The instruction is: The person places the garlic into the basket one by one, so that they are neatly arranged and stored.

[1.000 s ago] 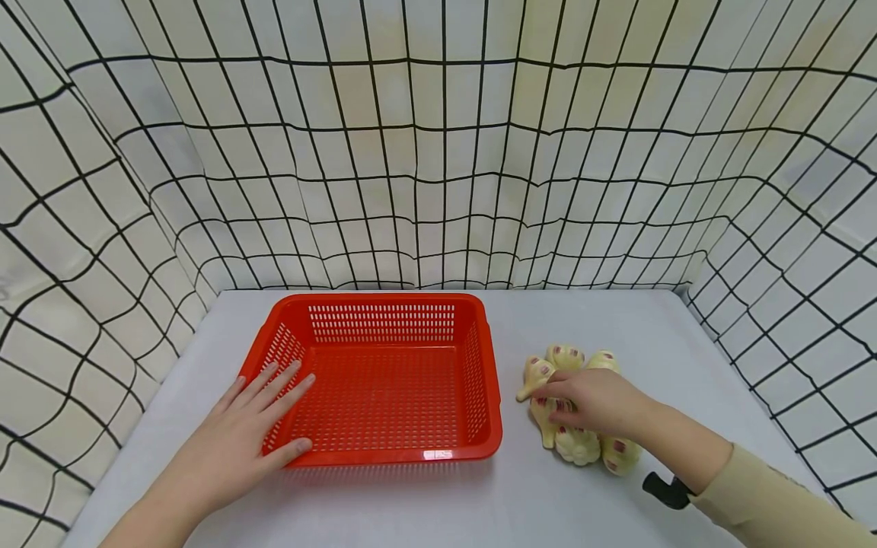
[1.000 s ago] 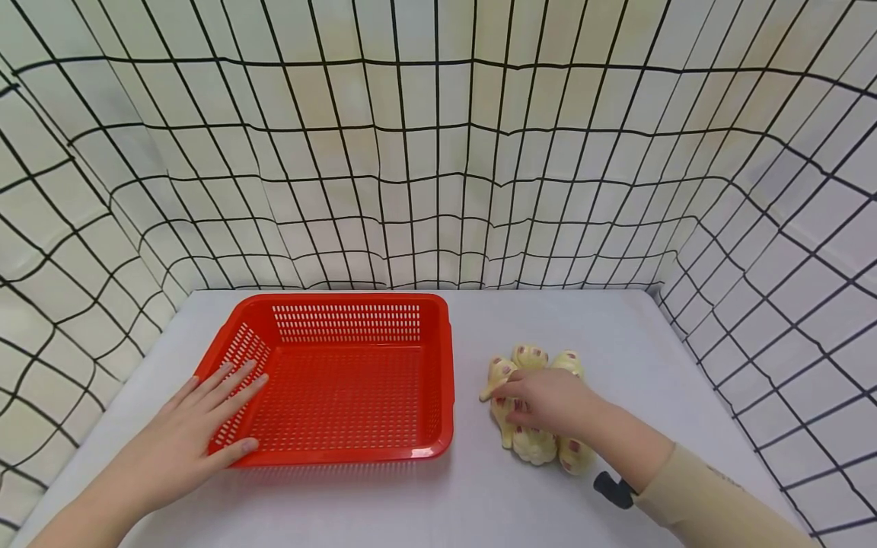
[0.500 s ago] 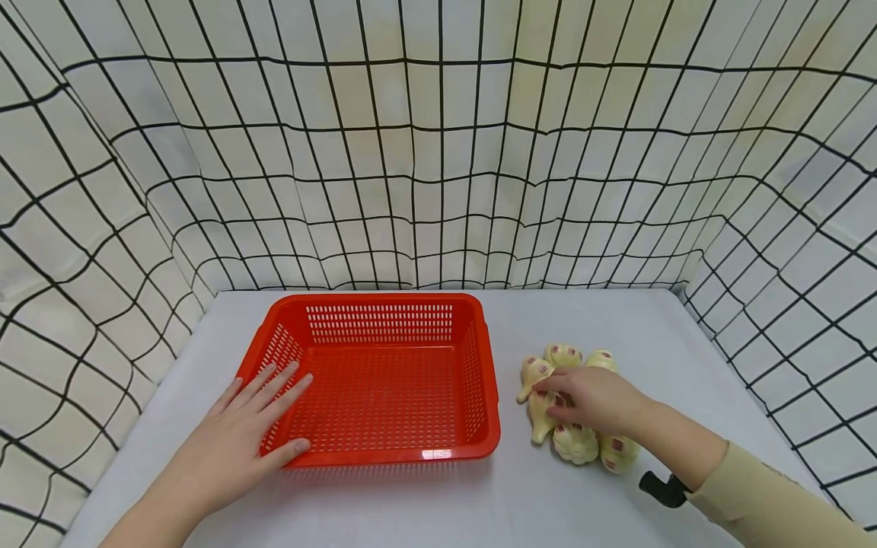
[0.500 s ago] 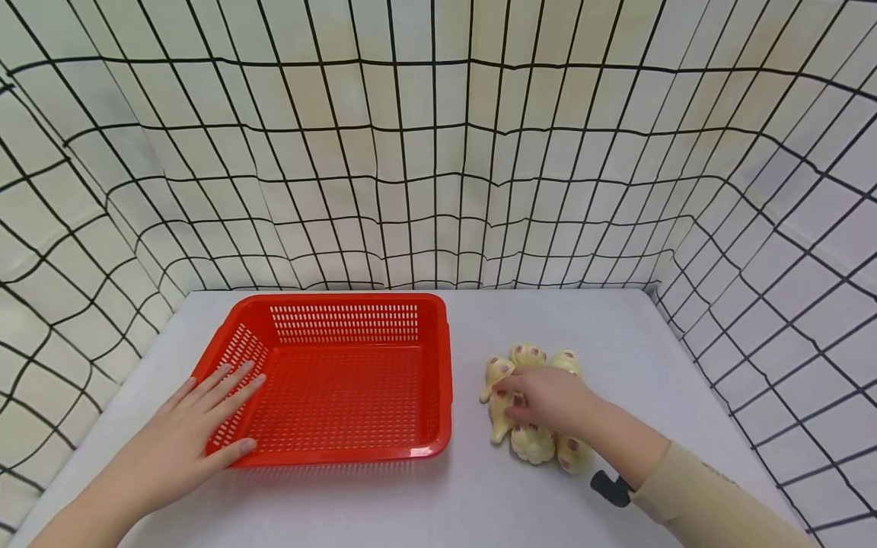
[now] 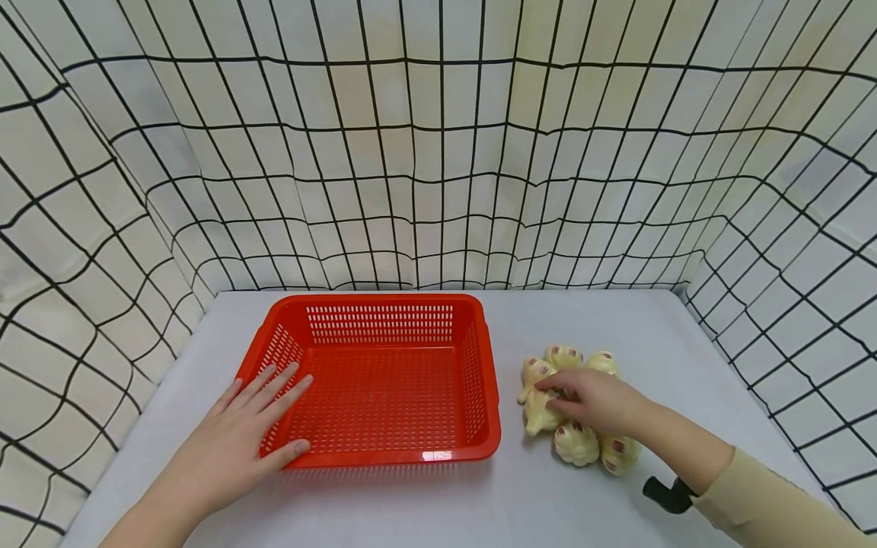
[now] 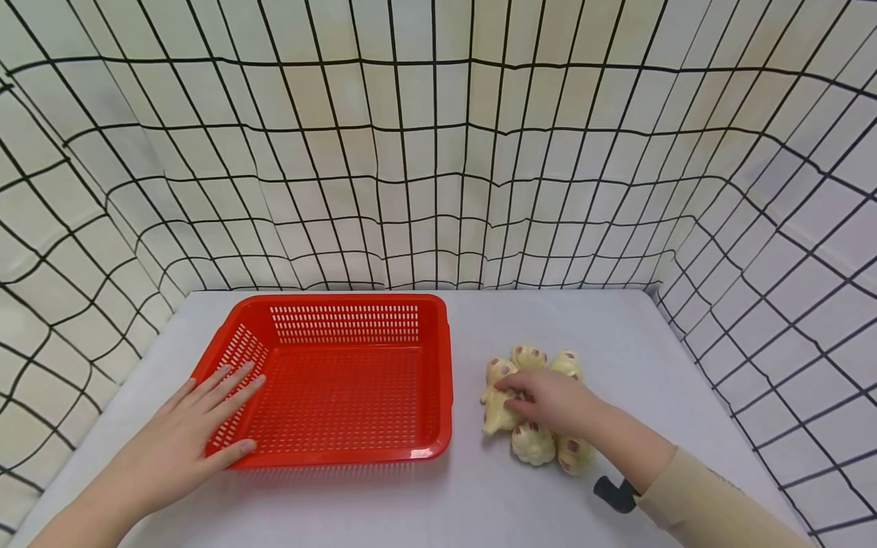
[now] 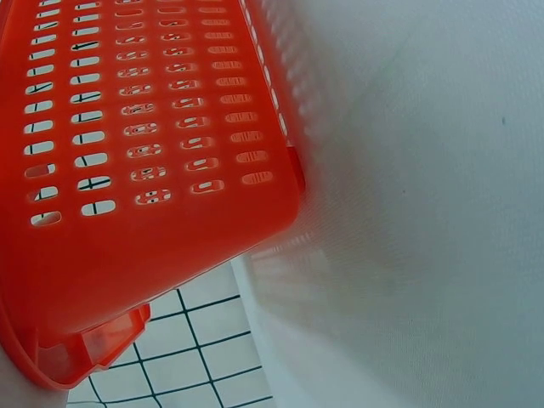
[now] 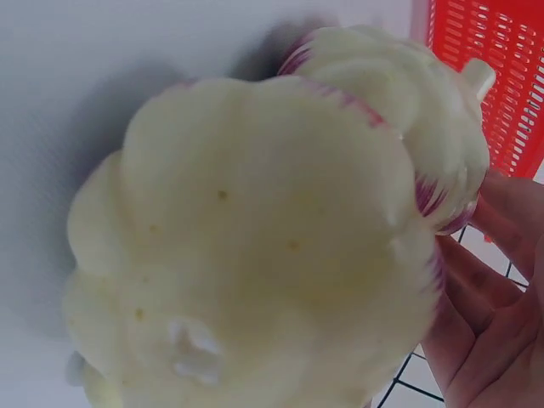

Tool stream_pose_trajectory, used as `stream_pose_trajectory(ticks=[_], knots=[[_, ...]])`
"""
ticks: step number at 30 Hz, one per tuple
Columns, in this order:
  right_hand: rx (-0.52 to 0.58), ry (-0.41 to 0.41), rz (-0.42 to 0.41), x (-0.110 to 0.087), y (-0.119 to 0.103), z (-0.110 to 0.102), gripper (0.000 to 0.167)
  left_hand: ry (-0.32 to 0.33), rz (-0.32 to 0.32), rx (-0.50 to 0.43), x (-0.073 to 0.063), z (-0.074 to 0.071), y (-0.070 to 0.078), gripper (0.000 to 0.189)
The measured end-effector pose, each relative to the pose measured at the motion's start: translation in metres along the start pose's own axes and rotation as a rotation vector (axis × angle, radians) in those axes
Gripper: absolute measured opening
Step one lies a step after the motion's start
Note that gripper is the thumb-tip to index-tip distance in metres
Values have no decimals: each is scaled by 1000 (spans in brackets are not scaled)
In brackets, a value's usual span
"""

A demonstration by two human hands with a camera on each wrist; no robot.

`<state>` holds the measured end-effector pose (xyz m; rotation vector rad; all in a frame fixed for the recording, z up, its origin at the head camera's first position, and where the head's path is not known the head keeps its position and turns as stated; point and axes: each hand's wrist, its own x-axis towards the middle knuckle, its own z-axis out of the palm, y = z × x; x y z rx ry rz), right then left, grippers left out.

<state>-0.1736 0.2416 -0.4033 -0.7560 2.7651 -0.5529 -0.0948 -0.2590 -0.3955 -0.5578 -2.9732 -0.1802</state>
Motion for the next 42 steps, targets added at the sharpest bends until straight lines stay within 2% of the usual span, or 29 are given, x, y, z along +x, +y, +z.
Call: stream_pose_trajectory(ticks=[8,18,27,36,42], knots=[[-52,26,11,-1,2,0,27,2,1,-1,0,-2,1,85],[-145,79,-49,-3,5,0,26,2,-8,-6,-1,-2,0,86],[-164,98,-74,-4,7,1,26,21,8,1,0,0,-1,85],[-163,122,-55,-10,5,-5,25,25,12,-1,0,1,-1,85],[-154,136,-93,-13,4,-7,25,26,11,-1,0,1,0,85]])
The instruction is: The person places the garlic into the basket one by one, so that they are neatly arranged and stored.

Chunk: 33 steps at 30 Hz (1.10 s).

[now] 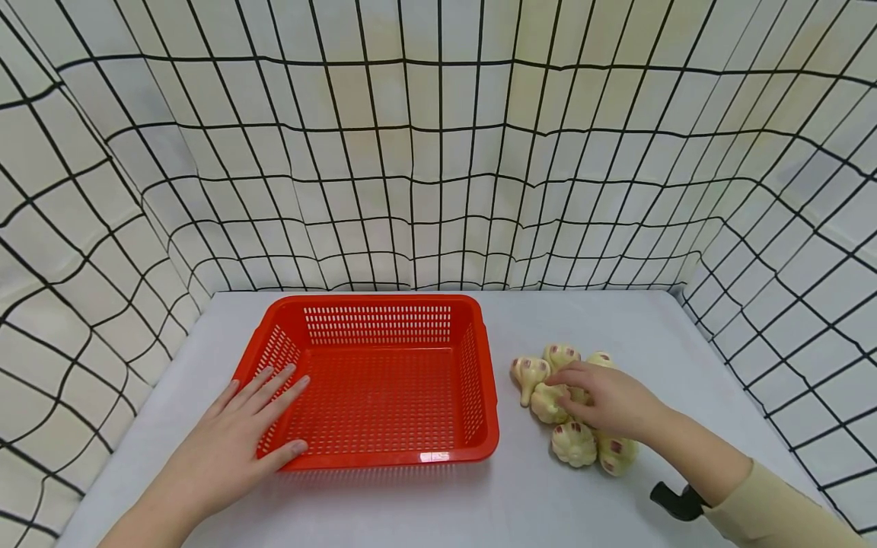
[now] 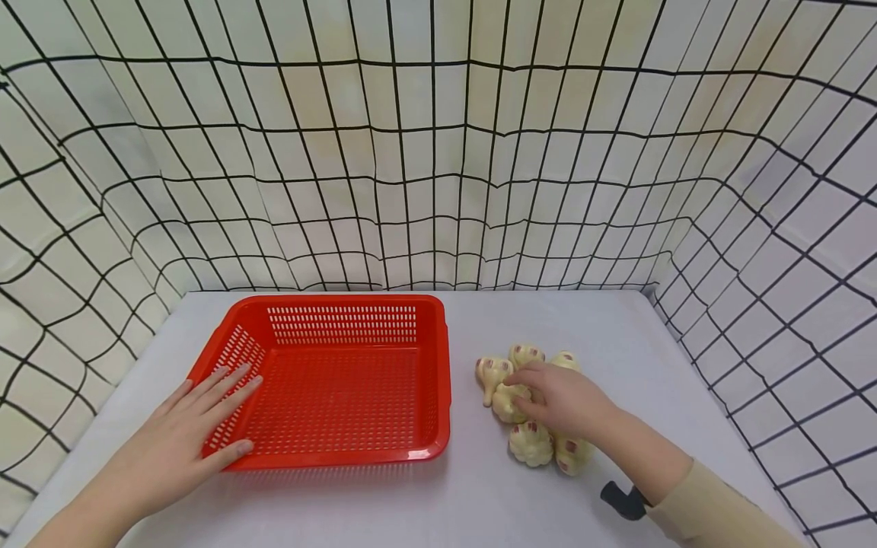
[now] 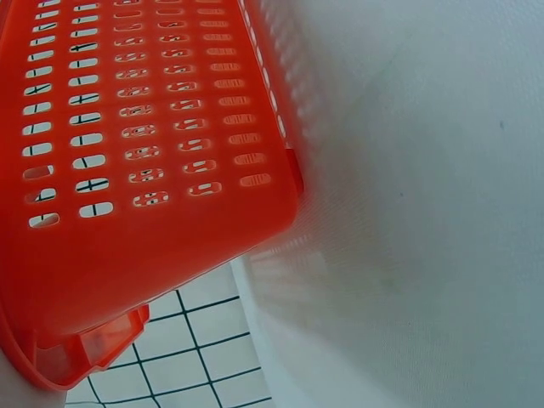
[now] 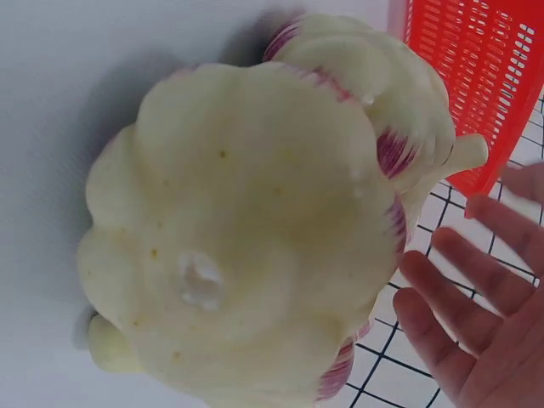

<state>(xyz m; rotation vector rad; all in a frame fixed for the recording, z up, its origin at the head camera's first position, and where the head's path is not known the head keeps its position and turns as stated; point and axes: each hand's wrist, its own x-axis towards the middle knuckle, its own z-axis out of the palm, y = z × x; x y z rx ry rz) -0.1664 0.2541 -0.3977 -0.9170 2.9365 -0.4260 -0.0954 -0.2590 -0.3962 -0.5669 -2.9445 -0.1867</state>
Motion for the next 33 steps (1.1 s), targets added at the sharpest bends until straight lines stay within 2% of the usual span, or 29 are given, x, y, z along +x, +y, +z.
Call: stream_pose_trajectory(ticks=[9,24,33], knots=[[14,-75,-56,3,0,1,31,5,5,7,0,0,0,84],[-79,-18,-207,5,2,5,19,-2,9,23,0,2,-1,82],[-118,-6,-199,5,2,5,22,24,26,30,-1,2,0,81]])
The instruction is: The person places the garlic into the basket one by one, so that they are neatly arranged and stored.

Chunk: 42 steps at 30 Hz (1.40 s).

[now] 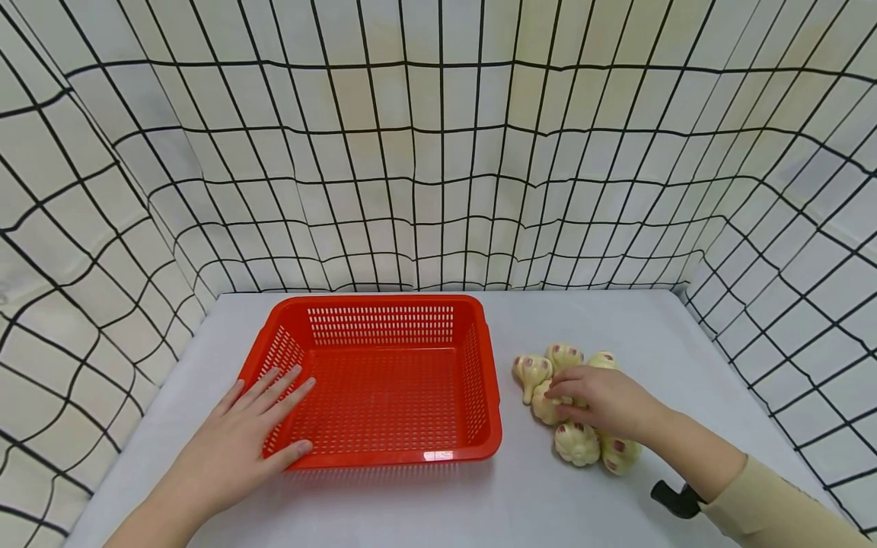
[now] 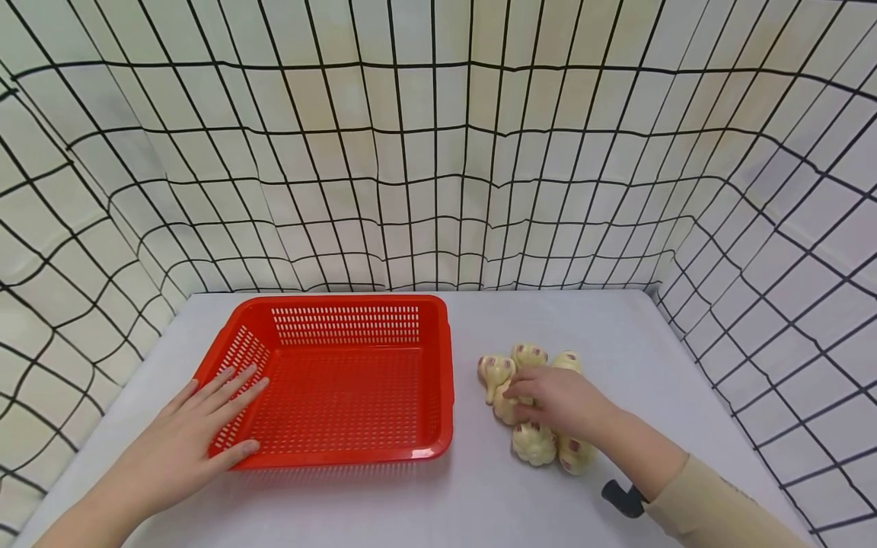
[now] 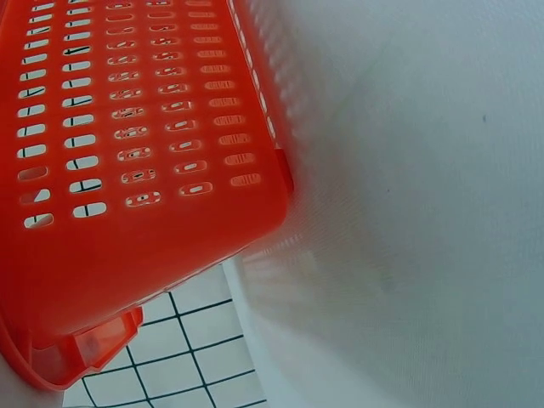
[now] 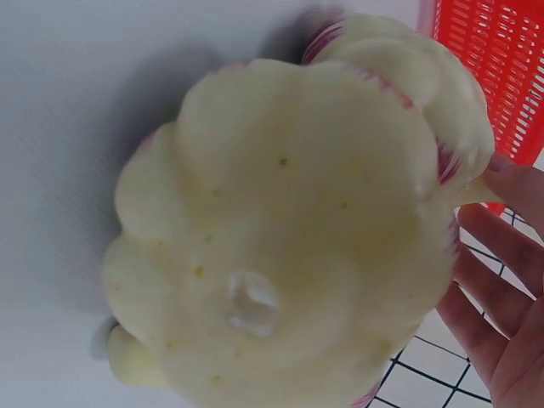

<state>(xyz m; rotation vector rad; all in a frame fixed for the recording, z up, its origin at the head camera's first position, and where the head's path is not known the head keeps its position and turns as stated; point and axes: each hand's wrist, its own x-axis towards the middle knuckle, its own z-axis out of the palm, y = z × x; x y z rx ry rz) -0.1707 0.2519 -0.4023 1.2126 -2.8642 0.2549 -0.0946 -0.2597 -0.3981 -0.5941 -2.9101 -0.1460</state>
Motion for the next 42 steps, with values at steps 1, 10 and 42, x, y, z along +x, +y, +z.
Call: stream_pose_trajectory(ticks=[1,10,42], knots=[[-1,4,-1,0,-1,0,22,3,1,0,0,0,0,80],[60,23,16,1,-2,-10,22,7,0,4,-1,0,1,80],[202,129,99,54,-12,-60,27,-19,-5,11,0,0,3,78]])
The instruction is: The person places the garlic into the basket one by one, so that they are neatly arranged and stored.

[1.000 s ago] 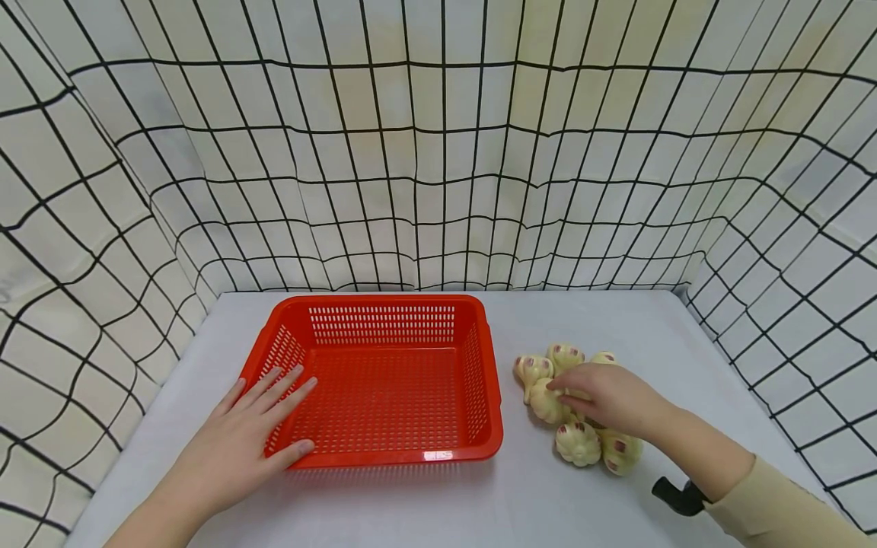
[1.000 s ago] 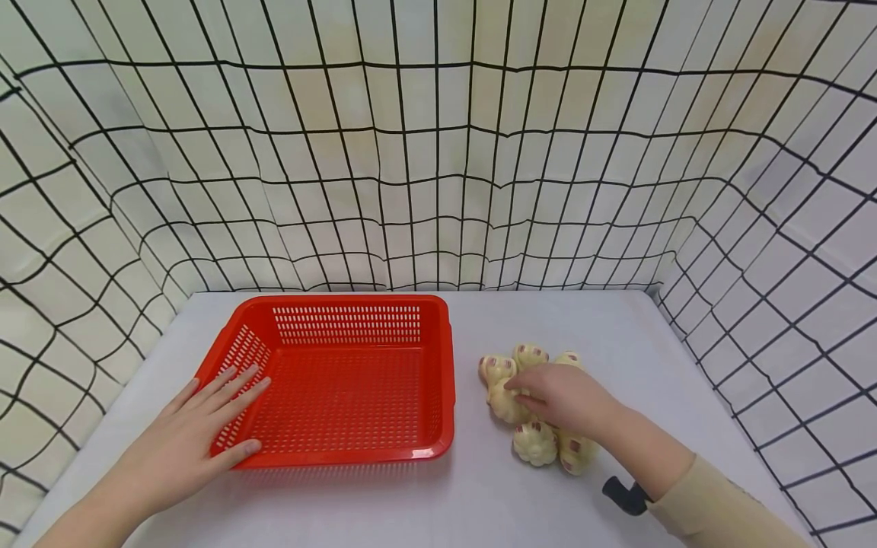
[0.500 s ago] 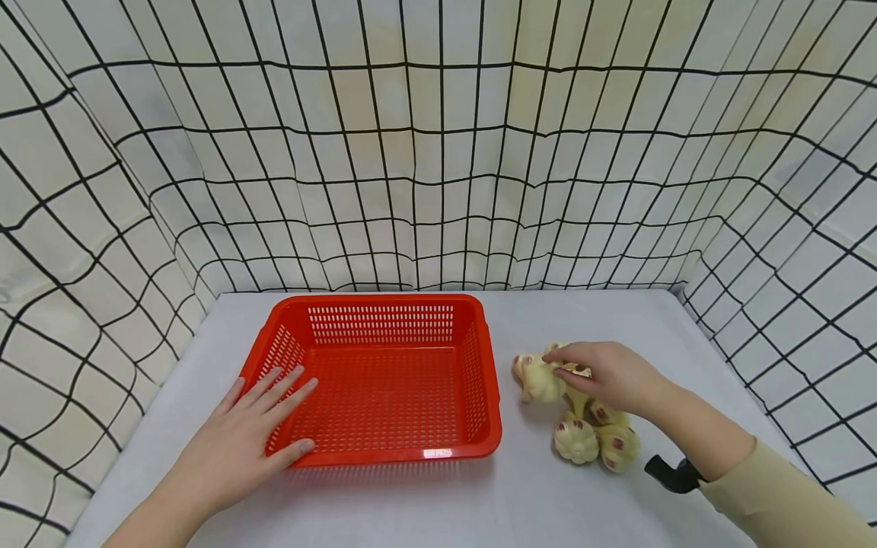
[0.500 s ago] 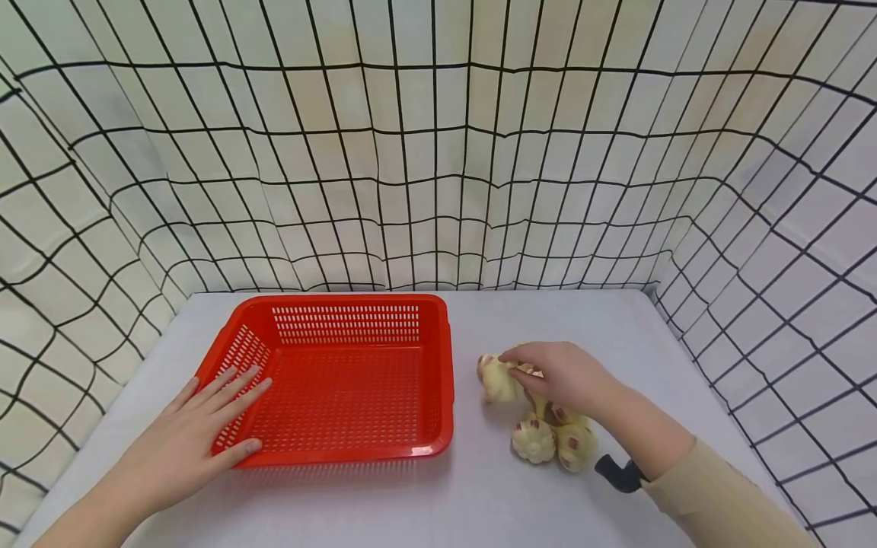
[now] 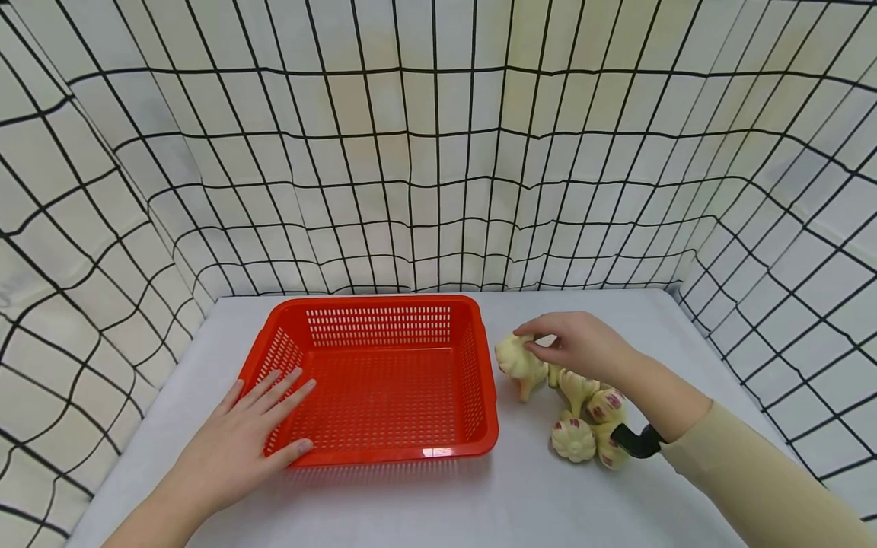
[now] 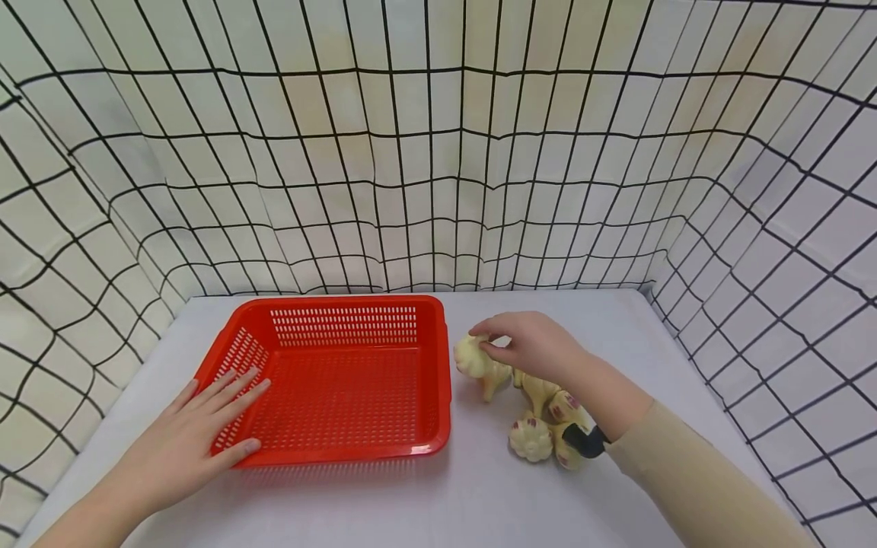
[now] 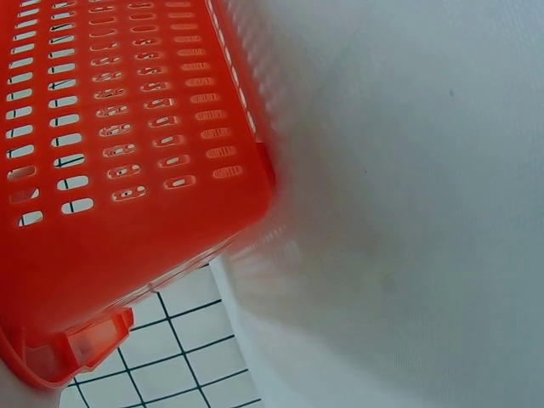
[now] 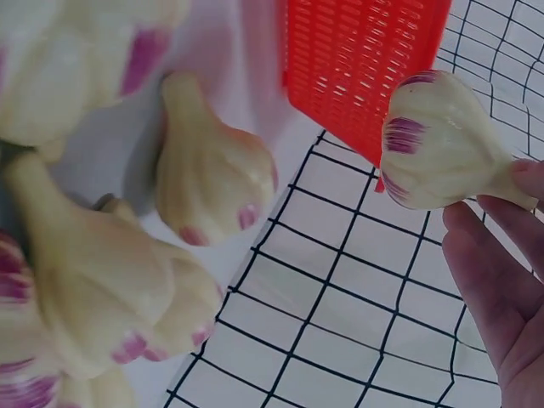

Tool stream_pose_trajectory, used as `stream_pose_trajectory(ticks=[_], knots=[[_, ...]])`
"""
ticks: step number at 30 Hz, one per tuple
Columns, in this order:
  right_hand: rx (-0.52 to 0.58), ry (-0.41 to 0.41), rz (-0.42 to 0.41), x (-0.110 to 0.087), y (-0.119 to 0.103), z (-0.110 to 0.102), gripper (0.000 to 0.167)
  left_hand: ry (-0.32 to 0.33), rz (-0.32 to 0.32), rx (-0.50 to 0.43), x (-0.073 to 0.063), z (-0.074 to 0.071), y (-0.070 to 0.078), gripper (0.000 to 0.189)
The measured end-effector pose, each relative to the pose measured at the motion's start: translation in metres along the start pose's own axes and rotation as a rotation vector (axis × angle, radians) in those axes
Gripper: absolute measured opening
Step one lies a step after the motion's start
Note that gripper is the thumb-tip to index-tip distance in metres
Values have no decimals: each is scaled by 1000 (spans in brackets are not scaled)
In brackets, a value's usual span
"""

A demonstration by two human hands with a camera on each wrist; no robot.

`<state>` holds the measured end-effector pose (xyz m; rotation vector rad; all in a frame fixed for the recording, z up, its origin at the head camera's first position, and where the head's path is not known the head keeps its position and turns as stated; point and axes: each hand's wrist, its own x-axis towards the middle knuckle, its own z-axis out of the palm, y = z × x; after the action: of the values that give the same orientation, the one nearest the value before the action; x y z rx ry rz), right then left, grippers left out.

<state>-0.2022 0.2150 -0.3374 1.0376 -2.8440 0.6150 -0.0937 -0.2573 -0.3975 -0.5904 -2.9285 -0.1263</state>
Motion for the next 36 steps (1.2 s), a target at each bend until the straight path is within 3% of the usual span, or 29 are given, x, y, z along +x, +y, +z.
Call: stream_pose_trajectory(ticks=[7,14,36], knots=[[1,54,-91,29,-5,2,26,-9,-5,-2,1,0,-1,80],[32,63,-104,55,-11,1,25,6,0,-6,1,2,-2,79],[-6,-73,-114,115,-37,19,24,-10,-12,-6,0,0,0,80]])
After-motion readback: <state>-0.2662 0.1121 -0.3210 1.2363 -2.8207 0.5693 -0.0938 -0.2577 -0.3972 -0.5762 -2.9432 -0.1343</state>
